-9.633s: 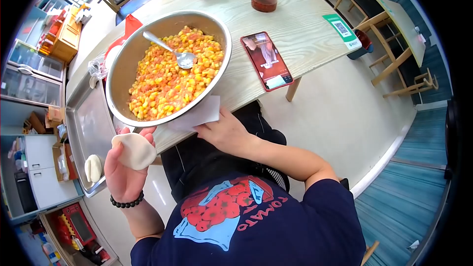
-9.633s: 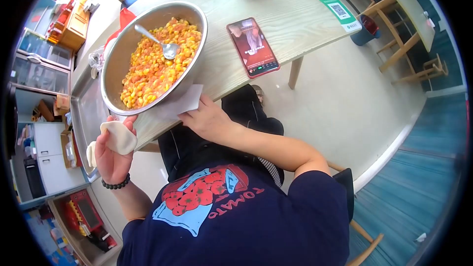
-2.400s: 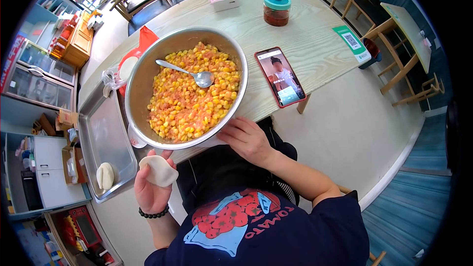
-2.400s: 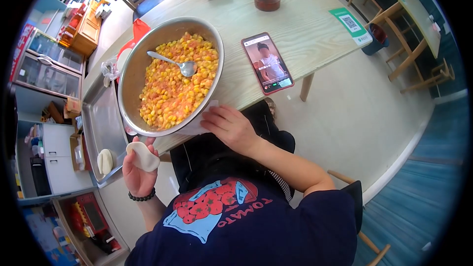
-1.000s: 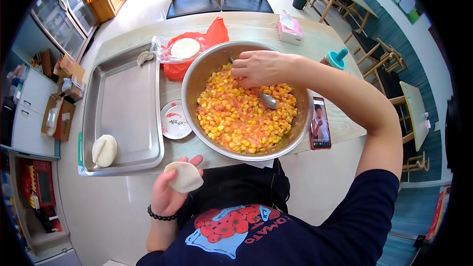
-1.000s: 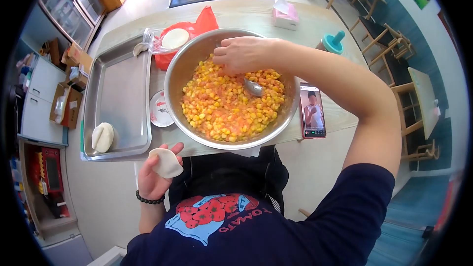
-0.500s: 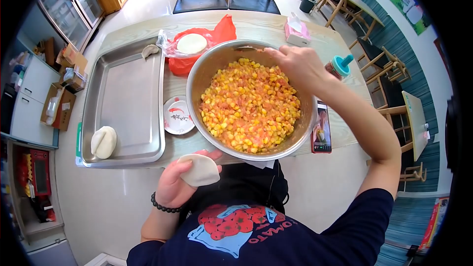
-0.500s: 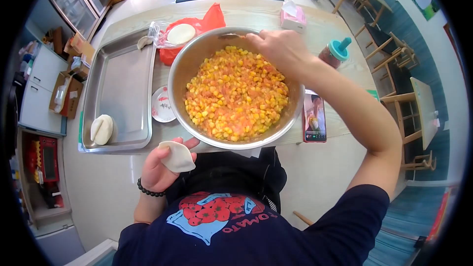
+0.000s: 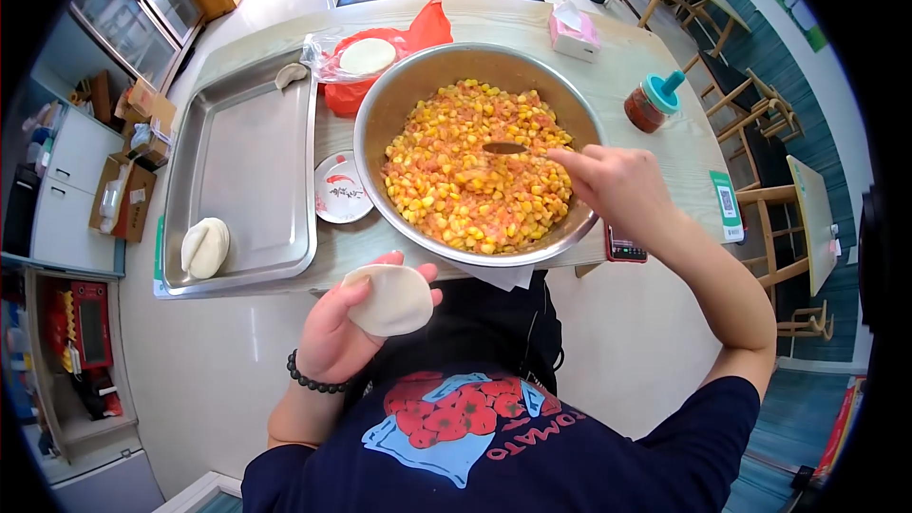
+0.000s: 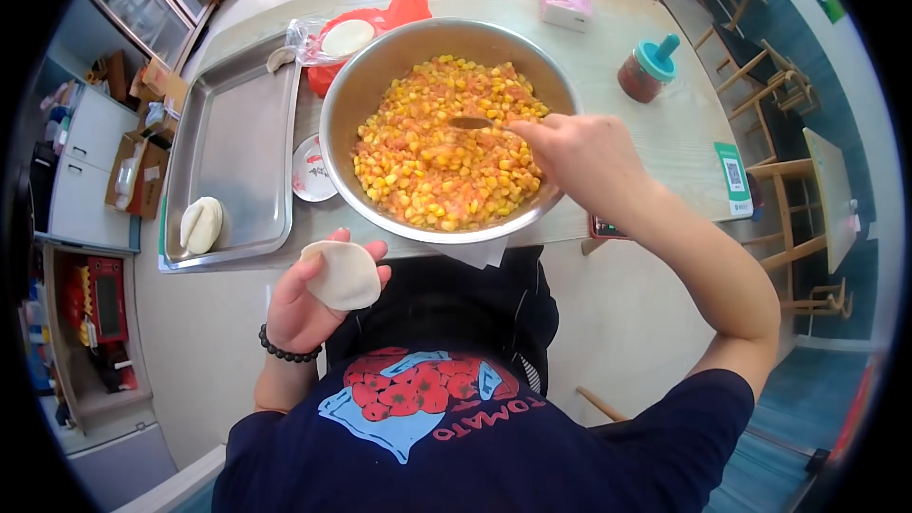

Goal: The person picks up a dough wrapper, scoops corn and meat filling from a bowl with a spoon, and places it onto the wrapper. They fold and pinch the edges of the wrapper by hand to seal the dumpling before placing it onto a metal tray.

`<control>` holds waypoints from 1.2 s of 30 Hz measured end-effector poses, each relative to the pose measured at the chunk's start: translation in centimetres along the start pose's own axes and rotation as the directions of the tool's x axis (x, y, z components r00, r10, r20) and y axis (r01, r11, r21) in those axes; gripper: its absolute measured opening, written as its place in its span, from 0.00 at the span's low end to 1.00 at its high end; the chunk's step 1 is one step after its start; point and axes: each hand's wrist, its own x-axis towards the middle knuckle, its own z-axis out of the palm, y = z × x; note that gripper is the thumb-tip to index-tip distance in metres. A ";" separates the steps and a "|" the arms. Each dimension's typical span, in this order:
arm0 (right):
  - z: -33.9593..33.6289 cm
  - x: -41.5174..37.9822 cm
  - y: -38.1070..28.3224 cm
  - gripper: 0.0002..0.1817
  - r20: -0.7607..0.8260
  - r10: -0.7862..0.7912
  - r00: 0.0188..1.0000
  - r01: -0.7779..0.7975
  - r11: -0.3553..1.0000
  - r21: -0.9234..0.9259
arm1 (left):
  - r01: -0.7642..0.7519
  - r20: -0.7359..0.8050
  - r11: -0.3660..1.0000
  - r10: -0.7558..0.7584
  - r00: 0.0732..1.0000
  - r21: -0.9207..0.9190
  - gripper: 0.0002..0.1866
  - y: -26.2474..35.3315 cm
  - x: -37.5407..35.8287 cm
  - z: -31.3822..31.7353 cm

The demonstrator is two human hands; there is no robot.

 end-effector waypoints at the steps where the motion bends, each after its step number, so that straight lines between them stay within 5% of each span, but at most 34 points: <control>1: 0.0 0.3 -0.1 0.13 0.089 0.060 0.994 -0.060 0.998 0.005 | 0.012 0.000 1.000 -0.012 1.000 -0.008 0.24 0.0 -0.1 0.4; 5: -0.8 0.4 -2.0 0.15 0.282 0.069 0.957 -0.124 0.975 0.184 | 0.019 -0.031 1.000 -0.019 0.999 -0.010 0.26 -0.3 -0.6 1.2; 8: -0.7 -0.7 -3.1 0.14 0.148 -0.006 0.989 -0.043 0.944 0.327 | -0.010 -0.135 0.998 0.019 0.991 0.065 0.28 -0.3 -1.0 1.5; 14: -2.4 -1.8 -5.0 0.14 0.178 -0.084 0.980 0.012 0.929 0.369 | 0.032 -0.105 0.984 -0.014 0.994 0.173 0.27 0.0 -1.6 1.8; 17: -2.3 -0.6 -3.5 0.16 0.463 0.038 0.885 -0.384 0.622 0.683 | 0.049 -0.129 0.992 -0.033 0.991 0.119 0.27 0.3 -1.9 2.2; 18: -2.3 -0.2 -2.9 0.16 0.454 0.037 0.890 -0.377 0.620 0.688 | 0.056 -0.113 0.992 -0.043 0.993 0.113 0.27 0.6 -1.9 2.6; 20: -2.7 0.6 -2.0 0.16 0.759 0.091 0.644 -0.759 0.195 0.621 | 0.054 -0.089 0.992 -0.044 0.995 0.115 0.27 1.3 -1.5 3.5; 24: -3.3 0.9 -0.3 0.16 0.680 0.190 0.708 -0.698 0.043 0.715 | 0.070 -0.075 0.995 -0.065 0.995 0.066 0.27 2.3 1.6 5.2; 30: -2.8 0.6 0.7 0.15 0.460 0.240 0.855 -0.510 0.230 0.829 | -0.054 -0.040 0.998 0.055 0.998 0.033 0.26 2.7 4.0 6.6; 32: -1.1 1.1 0.6 0.14 0.403 0.191 0.895 -0.429 0.618 0.659 | -0.062 -0.035 0.997 0.064 0.997 0.047 0.26 3.4 2.6 6.0; 36: 1.5 2.1 -2.5 0.14 0.230 0.148 0.962 -0.248 0.825 0.507 | -0.171 -0.115 0.985 0.170 0.979 0.003 0.25 4.0 0.4 4.8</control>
